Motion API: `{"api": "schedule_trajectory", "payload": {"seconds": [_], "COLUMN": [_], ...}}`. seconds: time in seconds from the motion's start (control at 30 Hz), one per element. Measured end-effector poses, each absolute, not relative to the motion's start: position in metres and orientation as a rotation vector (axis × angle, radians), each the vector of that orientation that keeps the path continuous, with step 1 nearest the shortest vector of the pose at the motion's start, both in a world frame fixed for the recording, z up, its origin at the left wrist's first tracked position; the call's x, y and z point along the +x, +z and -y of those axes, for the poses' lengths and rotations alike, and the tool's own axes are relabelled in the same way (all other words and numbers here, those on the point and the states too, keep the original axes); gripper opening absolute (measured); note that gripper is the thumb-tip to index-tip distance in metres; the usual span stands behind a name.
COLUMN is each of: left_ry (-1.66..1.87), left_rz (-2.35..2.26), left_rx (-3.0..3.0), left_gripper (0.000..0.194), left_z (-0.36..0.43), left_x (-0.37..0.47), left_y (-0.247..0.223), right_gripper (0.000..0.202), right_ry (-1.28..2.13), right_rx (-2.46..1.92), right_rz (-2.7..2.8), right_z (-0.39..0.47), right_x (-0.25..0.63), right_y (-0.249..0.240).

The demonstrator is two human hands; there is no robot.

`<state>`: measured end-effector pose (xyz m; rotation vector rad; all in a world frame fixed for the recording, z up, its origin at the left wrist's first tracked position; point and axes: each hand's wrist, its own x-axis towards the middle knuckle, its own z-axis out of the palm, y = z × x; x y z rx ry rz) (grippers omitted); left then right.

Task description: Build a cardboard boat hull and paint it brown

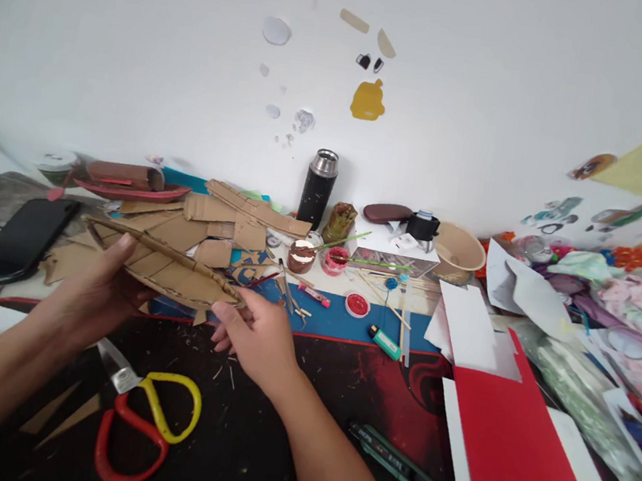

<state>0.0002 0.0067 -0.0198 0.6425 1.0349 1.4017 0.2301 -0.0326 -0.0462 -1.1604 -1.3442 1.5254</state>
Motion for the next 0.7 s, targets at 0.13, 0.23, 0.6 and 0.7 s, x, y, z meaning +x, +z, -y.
{"api": "schedule_trajectory", "payload": {"seconds": [0.13, 0.23, 0.6, 0.7], "left_ry": [1.463, 1.392, 1.205, 1.194], "left_rz": [-0.945, -0.907, -0.995, -1.007], "left_rx": [0.684, 0.771, 1.014, 1.004], "left_gripper": [0.06, 0.064, 0.043, 0.036], "left_z": [0.004, 0.01, 0.001, 0.005], "left_x": [0.014, 0.017, -0.006, -0.003], "left_y": [-0.022, -0.022, -0.016, -0.018], "right_gripper": [0.058, 0.059, 0.061, 0.062], "right_ry": [1.537, 1.517, 1.54, 1.521], "right_rx": [-1.106, -1.062, -1.002, -0.998], "right_rz": [1.187, 1.109, 1.027, 0.992], "right_z": [0.022, 0.016, 0.012, 0.012], "right_x": [0.236, 0.241, 0.245, 0.246], "right_y": [-0.048, -0.051, -0.052, -0.052]}}
